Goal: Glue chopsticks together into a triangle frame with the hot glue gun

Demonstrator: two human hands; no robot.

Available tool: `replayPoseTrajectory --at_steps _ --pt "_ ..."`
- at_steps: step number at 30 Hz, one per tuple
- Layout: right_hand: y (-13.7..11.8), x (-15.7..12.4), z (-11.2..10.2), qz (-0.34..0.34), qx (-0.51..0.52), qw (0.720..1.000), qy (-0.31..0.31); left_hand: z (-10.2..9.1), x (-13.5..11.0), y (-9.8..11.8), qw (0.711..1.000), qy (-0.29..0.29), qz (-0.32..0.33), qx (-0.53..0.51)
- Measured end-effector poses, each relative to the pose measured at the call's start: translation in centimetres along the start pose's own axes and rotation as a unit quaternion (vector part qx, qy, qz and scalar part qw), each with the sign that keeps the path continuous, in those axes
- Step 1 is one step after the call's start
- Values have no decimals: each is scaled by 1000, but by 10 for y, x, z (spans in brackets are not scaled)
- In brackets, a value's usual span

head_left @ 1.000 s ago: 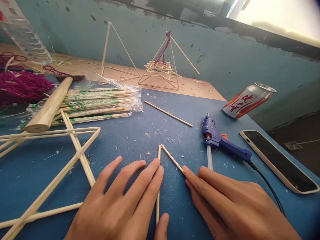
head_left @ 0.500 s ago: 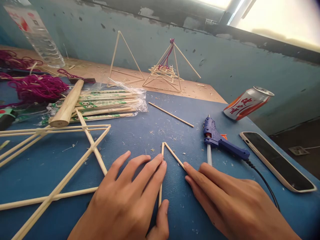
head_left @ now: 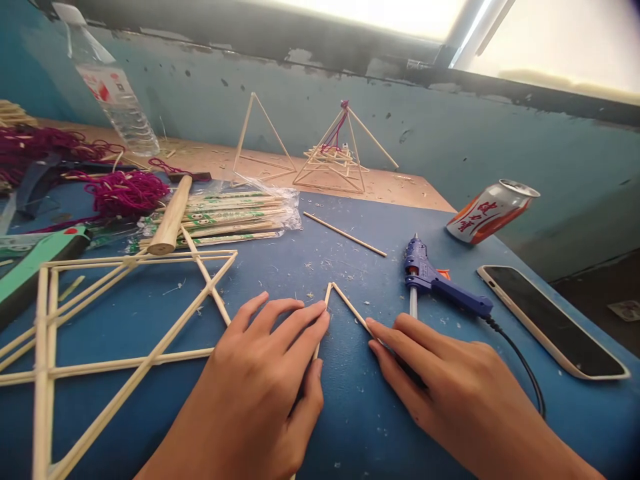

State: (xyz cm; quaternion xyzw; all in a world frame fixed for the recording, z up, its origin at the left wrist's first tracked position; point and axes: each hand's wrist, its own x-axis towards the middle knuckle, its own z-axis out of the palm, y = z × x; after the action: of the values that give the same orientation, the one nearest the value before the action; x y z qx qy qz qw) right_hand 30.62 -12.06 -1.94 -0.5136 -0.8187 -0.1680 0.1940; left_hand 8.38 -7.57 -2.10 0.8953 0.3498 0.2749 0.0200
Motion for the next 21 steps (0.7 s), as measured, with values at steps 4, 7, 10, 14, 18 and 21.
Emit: replayPoseTrajectory --at_steps 4,7,10,14,18,21 --pt "0 1 -1 -4 -10 1000 -1 -2 1 1 1000 -9 5 9" --pt "-1 1 0 -9 -12 1000 -4 -3 2 1 1000 -16 10 18" --pt "-1 0 1 -11 -14 1000 -6 -4 2 1 999 -21 13 24" --pt "-1 1 1 -14 -17 1000 -10 -4 1 0 999 -24 12 24" --pt "-1 1 1 -18 -16 1000 -11 -4 1 -2 999 -26 12 23" --pt "-2 1 1 -18 -15 1000 -12 -5 1 -1 999 -33 14 28"
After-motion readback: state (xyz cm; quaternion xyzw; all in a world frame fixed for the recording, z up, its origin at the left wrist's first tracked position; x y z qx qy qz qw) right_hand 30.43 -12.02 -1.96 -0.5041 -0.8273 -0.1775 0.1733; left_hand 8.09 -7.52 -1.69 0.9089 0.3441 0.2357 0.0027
